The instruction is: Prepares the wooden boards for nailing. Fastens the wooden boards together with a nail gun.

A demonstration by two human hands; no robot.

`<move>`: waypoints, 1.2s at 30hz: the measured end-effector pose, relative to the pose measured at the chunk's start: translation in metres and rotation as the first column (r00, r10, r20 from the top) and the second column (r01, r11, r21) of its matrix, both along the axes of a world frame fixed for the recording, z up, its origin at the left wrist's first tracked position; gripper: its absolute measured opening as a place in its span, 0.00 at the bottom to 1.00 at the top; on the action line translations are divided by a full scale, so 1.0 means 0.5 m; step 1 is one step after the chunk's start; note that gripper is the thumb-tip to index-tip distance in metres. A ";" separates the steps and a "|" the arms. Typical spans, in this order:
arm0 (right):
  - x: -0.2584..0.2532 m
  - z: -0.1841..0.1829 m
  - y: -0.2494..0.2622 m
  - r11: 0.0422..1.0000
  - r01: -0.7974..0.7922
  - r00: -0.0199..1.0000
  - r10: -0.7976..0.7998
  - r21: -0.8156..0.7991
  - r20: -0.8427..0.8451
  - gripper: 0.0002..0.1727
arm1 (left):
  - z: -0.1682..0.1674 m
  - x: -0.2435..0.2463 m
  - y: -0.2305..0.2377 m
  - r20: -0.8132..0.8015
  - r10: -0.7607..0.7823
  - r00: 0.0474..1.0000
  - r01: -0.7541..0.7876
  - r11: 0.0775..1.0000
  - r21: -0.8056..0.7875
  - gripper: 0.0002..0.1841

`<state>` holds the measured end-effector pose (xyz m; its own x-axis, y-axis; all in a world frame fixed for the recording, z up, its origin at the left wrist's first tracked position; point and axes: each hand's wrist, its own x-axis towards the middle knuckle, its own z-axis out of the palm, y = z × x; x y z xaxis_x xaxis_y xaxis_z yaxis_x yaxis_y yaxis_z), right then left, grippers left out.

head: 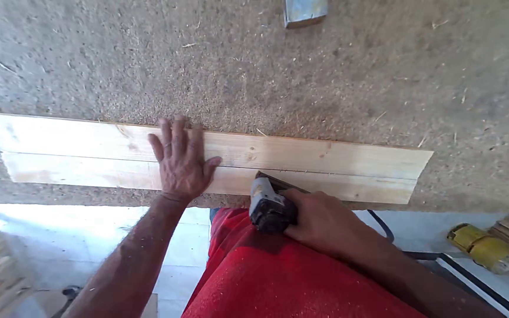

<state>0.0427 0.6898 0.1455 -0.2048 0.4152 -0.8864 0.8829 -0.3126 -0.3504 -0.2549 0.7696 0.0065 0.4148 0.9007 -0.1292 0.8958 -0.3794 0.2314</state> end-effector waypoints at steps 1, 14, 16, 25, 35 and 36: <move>-0.017 -0.008 0.003 1.000 -0.007 1.000 0.007 0.025 0.000 0.28 | -0.003 0.010 -0.006 -0.018 -0.025 1.000 0.025 1.000 0.004 0.48; -0.078 -0.017 0.050 0.992 -0.060 0.995 0.069 -0.110 0.078 0.27 | -0.022 0.025 -0.015 0.042 0.035 0.998 -0.040 0.991 0.127 0.42; -0.084 -0.013 0.069 0.979 -0.063 0.993 0.081 -0.193 0.087 0.27 | -0.023 0.025 -0.012 0.046 0.038 0.998 -0.043 0.991 0.123 0.41; -0.035 -0.015 0.051 0.985 -0.039 0.997 0.049 -0.168 0.058 0.28 | -0.018 0.026 -0.006 0.030 0.034 0.999 -0.036 0.995 0.095 0.42; 0.037 -0.011 0.006 0.985 0.008 0.992 0.014 -0.175 0.124 0.28 | -0.007 0.028 -0.004 0.011 0.037 0.999 -0.037 0.998 0.045 0.42; 0.041 -0.013 0.002 0.985 0.013 0.992 0.009 -0.169 0.128 0.27 | -0.007 0.027 -0.002 0.009 0.037 0.999 -0.037 0.998 0.048 0.42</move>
